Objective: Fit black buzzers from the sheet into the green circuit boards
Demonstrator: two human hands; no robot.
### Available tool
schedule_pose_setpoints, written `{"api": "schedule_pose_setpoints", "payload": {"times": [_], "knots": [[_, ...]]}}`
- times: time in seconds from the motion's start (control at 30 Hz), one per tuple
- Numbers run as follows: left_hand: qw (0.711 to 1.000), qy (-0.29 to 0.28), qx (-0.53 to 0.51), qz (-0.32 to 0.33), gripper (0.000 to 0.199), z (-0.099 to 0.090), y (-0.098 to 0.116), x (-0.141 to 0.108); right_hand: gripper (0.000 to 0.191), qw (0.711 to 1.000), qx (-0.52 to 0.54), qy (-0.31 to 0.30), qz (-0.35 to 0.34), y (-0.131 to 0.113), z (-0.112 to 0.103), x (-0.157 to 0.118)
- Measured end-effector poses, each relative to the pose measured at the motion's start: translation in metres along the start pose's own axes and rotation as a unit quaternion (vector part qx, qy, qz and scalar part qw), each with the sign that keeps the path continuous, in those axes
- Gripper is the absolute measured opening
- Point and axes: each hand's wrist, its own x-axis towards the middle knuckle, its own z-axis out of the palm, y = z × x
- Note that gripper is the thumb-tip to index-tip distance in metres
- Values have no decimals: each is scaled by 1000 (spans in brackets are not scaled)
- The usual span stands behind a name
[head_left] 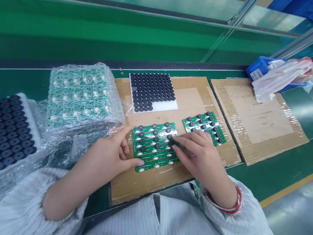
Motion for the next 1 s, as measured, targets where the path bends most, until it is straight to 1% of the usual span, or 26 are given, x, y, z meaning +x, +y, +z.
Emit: {"api": "schedule_pose_setpoints", "payload": {"times": [0.13, 0.23, 0.37, 0.43, 0.5, 0.57, 0.67, 0.83, 0.87, 1.0], "knots": [[1000, -2, 1, -5, 85, 0, 3, 1, 13, 999, 1, 10, -34, -4, -1, -3], [1000, 3, 0, -5, 84, 0, 4, 0, 12, 999, 0, 2, -39, -6, 2, -4], [1000, 6, -9, -7, 84, -1, 4, 0, 12, 999, -1, -9, -34, -5, 3, -4], [1000, 8, -10, -6, 83, -1, 3, 0, 11, 1000, 1, 3, -26, -4, 4, -4], [1000, 10, -11, -4, 83, 0, 3, -1, 11, 1000, -2, 20, -6, -3, 5, -4], [1000, 14, -12, -3, 84, 1, 2, -1, 11, 1000, -11, 23, 17, -2, 6, -2], [1000, 20, -7, -9, 85, 2, 1, -1, 9, 999, -19, 1, 36, -2, 7, 2], [1000, 19, -18, -10, 85, 3, 2, -1, 4, 998, -11, -52, 30, -2, 3, 12], [1000, 18, -22, -10, 85, 3, 2, 0, 4, 998, -7, -61, 29, -2, 2, 13], [1000, 13, -20, -12, 86, 3, 2, 0, 17, 996, -1, -79, 33, -4, 1, 17]]}}
